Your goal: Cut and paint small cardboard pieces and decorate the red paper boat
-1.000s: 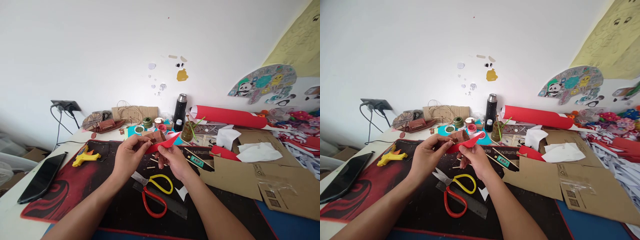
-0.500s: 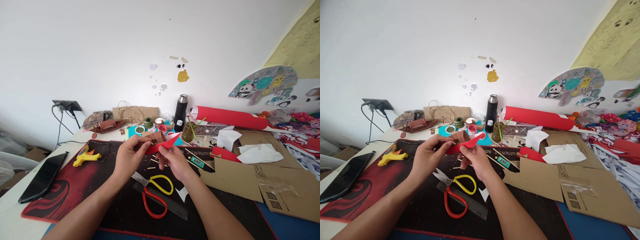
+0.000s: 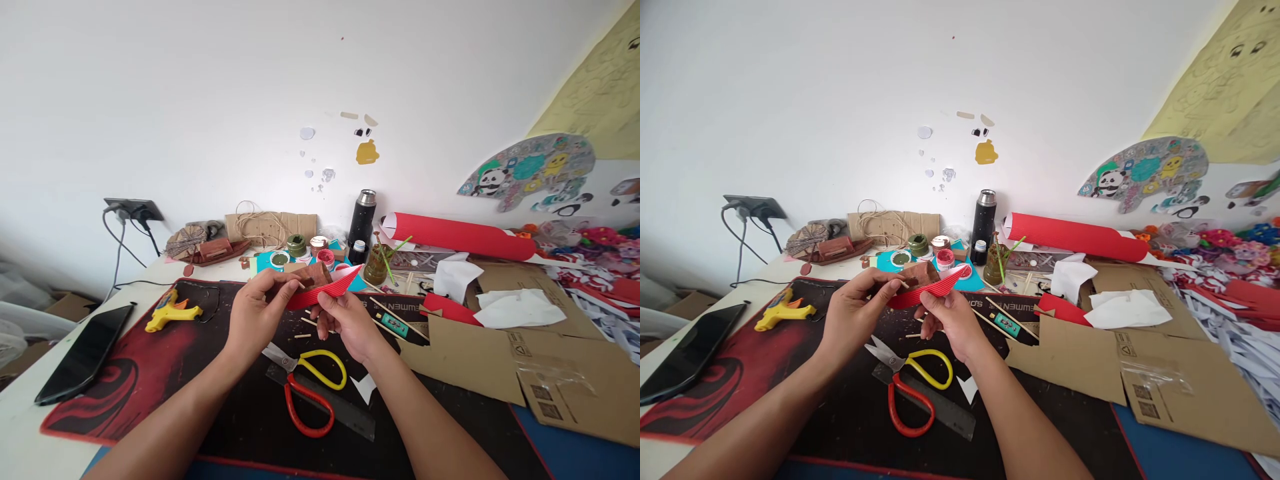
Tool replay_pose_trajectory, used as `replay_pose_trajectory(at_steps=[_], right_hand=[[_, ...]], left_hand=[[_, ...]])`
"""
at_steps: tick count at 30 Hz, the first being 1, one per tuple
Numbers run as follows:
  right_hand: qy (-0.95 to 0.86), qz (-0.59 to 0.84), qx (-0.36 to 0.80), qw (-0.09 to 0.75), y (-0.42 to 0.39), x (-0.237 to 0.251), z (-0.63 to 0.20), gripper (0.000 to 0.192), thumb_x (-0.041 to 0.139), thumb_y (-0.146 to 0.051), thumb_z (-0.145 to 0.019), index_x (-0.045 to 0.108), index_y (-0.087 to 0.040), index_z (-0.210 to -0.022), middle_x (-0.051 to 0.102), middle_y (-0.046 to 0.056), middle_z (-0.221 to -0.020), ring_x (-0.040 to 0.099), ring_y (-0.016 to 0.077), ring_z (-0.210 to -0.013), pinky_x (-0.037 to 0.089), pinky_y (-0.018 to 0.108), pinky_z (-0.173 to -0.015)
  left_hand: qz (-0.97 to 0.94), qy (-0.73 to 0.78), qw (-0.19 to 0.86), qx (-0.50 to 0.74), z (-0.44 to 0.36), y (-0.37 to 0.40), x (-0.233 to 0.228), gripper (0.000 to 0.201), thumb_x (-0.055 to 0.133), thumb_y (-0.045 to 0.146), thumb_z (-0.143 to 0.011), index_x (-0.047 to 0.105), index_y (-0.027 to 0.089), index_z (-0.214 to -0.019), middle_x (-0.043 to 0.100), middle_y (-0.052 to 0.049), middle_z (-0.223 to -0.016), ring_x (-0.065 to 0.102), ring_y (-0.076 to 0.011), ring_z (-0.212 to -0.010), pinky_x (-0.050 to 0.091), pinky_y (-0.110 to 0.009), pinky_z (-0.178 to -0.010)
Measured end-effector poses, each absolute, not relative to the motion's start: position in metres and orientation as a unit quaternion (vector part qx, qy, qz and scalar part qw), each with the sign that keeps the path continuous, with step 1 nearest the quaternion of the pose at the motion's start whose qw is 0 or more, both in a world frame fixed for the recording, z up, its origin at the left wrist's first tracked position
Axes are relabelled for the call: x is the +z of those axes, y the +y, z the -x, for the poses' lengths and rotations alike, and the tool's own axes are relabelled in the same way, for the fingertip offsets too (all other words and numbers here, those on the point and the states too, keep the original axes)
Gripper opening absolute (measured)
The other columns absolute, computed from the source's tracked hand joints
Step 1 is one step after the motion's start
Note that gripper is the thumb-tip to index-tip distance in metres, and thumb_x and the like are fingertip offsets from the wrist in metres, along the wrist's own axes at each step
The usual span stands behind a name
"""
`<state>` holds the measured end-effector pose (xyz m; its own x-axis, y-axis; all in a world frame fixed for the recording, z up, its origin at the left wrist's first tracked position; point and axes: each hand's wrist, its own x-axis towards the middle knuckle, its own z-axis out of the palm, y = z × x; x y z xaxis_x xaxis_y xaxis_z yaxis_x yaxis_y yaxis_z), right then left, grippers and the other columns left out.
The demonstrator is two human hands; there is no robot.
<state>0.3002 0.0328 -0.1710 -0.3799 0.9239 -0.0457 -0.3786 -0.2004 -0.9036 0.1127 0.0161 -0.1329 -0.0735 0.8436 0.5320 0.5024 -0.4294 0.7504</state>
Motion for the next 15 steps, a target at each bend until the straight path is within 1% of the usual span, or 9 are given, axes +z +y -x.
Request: replay_pose_trajectory(at_steps=[3,8,11,15], right_hand=[[-0.435,0.313,0.709,0.459,0.032,-0.1709,-0.2999,0.052,0.09,-0.063,-0.078,0.068,-0.018,-0.091,0.074,0.001,-0.073,0.062,0.0113,-0.045,0.047,0.023,-0.046],[-0.431,0.315,0.71,0.46,0.0322,-0.1711,-0.2995,0.051,0.091,-0.062,-0.078,0.067,-0.018,-0.088,0.073,0.001,-0.073,0.063,0.0113,-0.045,0.047,0.023,-0.046],[-0.43,0.315,0.711,0.459,0.0326,-0.1712,-0.2994,0.052,0.091,-0.063,-0.077,0.066,-0.018,-0.087,0.073,0.001,-0.072,0.063,0.011,-0.044,0.047,0.023,-0.046],[-0.428,0.317,0.712,0.458,0.0323,-0.1713,-0.2996,0.052,0.091,-0.063,-0.077,0.066,-0.018,-0.09,0.074,0.001,-0.073,0.063,0.0112,-0.044,0.047,0.023,-0.046]], left_hand=[[-0.657,0.515,0.172,0.523,-0.1117,0.0168,-0.1329,0.017,0.069,0.036,-0.098,0.079,0.025,-0.092,0.079,0.0,-0.088,0.067,-0.017,-0.075,0.053,-0.028,-0.072],[-0.674,0.512,0.147,0.513,-0.1141,0.0166,-0.1343,0.017,0.069,0.036,-0.097,0.078,0.024,-0.089,0.074,0.0,-0.081,0.063,-0.0164,-0.07,0.05,-0.027,-0.066],[-0.683,0.51,0.132,0.507,-0.1156,0.0156,-0.1339,0.017,0.067,0.034,-0.097,0.077,0.023,-0.088,0.073,-0.001,-0.081,0.061,-0.0157,-0.069,0.048,-0.026,-0.063],[-0.684,0.509,0.126,0.507,-0.1159,0.0145,-0.133,0.017,0.067,0.033,-0.098,0.078,0.024,-0.088,0.073,0.0,-0.081,0.059,-0.0151,-0.068,0.047,-0.026,-0.064]])
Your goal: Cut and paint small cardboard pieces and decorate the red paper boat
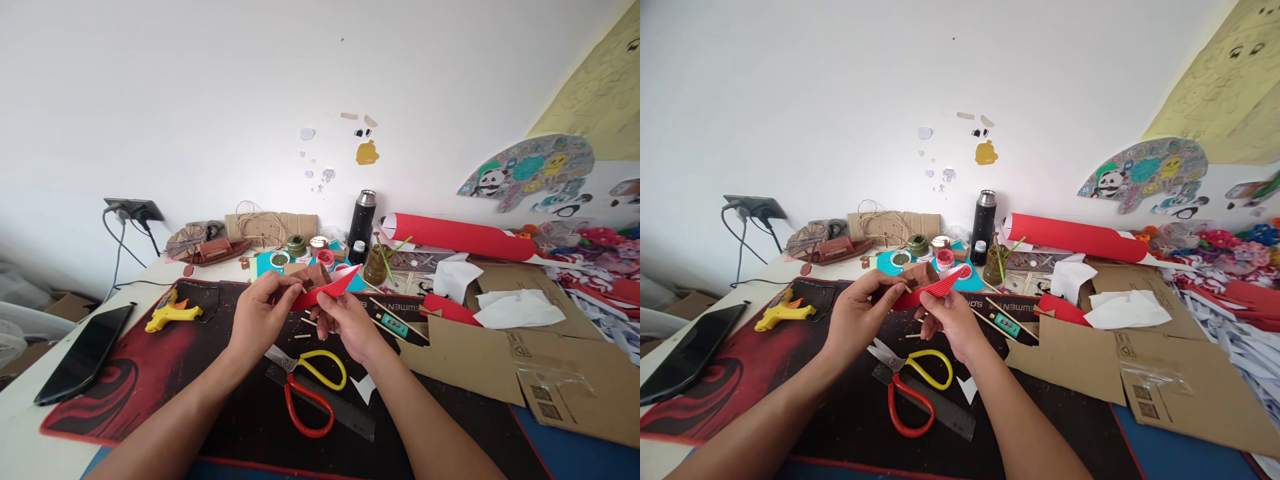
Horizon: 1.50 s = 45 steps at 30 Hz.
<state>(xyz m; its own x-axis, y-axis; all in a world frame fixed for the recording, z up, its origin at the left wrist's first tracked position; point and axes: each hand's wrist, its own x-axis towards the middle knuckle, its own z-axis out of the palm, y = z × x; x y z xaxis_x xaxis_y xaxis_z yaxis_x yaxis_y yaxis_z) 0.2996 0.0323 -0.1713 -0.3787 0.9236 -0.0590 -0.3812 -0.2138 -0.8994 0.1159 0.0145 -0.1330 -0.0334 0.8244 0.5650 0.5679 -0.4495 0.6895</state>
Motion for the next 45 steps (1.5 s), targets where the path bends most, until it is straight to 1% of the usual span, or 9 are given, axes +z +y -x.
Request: replay_pose_trajectory(at_steps=[7,14,19,27,33,36,38,45], right_hand=[[-0.432,0.315,0.711,0.457,0.032,-0.171,-0.299,0.053,0.089,-0.064,-0.078,0.067,-0.018,-0.091,0.074,0.001,-0.073,0.062,0.0112,-0.044,0.047,0.023,-0.046],[-0.43,0.315,0.712,0.457,0.031,-0.171,-0.299,0.052,0.089,-0.063,-0.079,0.067,-0.019,-0.09,0.073,0.001,-0.072,0.062,0.0114,-0.045,0.047,0.023,-0.046],[-0.429,0.321,0.71,0.458,0.032,-0.172,-0.299,0.051,0.089,-0.063,-0.078,0.066,-0.019,-0.09,0.073,0.001,-0.072,0.062,0.0117,-0.045,0.047,0.024,-0.046],[-0.428,0.324,0.712,0.452,0.032,-0.173,-0.299,0.052,0.089,-0.064,-0.078,0.066,-0.018,-0.091,0.074,0.001,-0.073,0.062,0.0114,-0.045,0.047,0.023,-0.046],[-0.428,0.327,0.711,0.452,0.032,-0.173,-0.299,0.052,0.089,-0.063,-0.079,0.067,-0.018,-0.091,0.074,0.001,-0.073,0.062,0.0116,-0.045,0.047,0.024,-0.046],[-0.427,0.325,0.713,0.451,0.032,-0.173,-0.299,0.052,0.089,-0.063,-0.079,0.066,-0.018,-0.091,0.073,0.001,-0.073,0.062,0.0115,-0.045,0.047,0.024,-0.046],[-0.427,0.324,0.714,0.45,0.032,-0.173,-0.299,0.052,0.09,-0.063,-0.079,0.066,-0.019,-0.092,0.073,0.001,-0.073,0.062,0.0117,-0.045,0.048,0.024,-0.046],[-0.431,0.323,0.715,0.445,0.033,-0.173,-0.299,0.052,0.089,-0.064,-0.078,0.065,-0.019,-0.09,0.073,0.0,-0.073,0.063,0.0113,-0.044,0.048,0.023,-0.046]], left_hand=[[-0.66,0.514,0.143,0.529,-0.115,0.015,-0.134,0.017,0.069,0.036,-0.098,0.079,0.024,-0.09,0.075,0.0,-0.082,0.063,-0.0158,-0.071,0.048,-0.027,-0.067],[-0.665,0.512,0.133,0.527,-0.118,0.015,-0.135,0.016,0.069,0.035,-0.097,0.079,0.024,-0.09,0.076,0.0,-0.084,0.064,-0.0161,-0.071,0.048,-0.027,-0.065],[-0.671,0.505,0.13,0.528,-0.119,0.015,-0.135,0.015,0.069,0.032,-0.097,0.079,0.024,-0.09,0.073,0.0,-0.08,0.061,-0.0153,-0.067,0.048,-0.026,-0.063],[-0.683,0.497,0.101,0.526,-0.118,0.015,-0.137,0.012,0.07,0.027,-0.097,0.081,0.025,-0.093,0.07,0.001,-0.08,0.059,-0.0136,-0.066,0.048,-0.025,-0.062],[-0.709,0.498,0.035,0.498,-0.116,0.015,-0.146,0.017,0.065,0.027,-0.102,0.082,0.025,-0.104,0.073,-0.002,-0.088,0.064,-0.014,-0.072,0.05,-0.026,-0.067],[-0.713,0.496,0.017,0.495,-0.115,0.016,-0.148,0.017,0.065,0.028,-0.102,0.082,0.025,-0.105,0.073,-0.002,-0.088,0.065,-0.014,-0.072,0.05,-0.026,-0.068],[-0.71,0.497,0.023,0.499,-0.115,0.016,-0.147,0.017,0.065,0.027,-0.102,0.082,0.025,-0.104,0.073,-0.002,-0.088,0.064,-0.0139,-0.071,0.05,-0.026,-0.067],[-0.683,0.502,0.108,0.52,-0.117,0.014,-0.139,0.015,0.068,0.029,-0.099,0.082,0.025,-0.096,0.071,-0.001,-0.085,0.062,-0.0161,-0.072,0.048,-0.028,-0.065]])
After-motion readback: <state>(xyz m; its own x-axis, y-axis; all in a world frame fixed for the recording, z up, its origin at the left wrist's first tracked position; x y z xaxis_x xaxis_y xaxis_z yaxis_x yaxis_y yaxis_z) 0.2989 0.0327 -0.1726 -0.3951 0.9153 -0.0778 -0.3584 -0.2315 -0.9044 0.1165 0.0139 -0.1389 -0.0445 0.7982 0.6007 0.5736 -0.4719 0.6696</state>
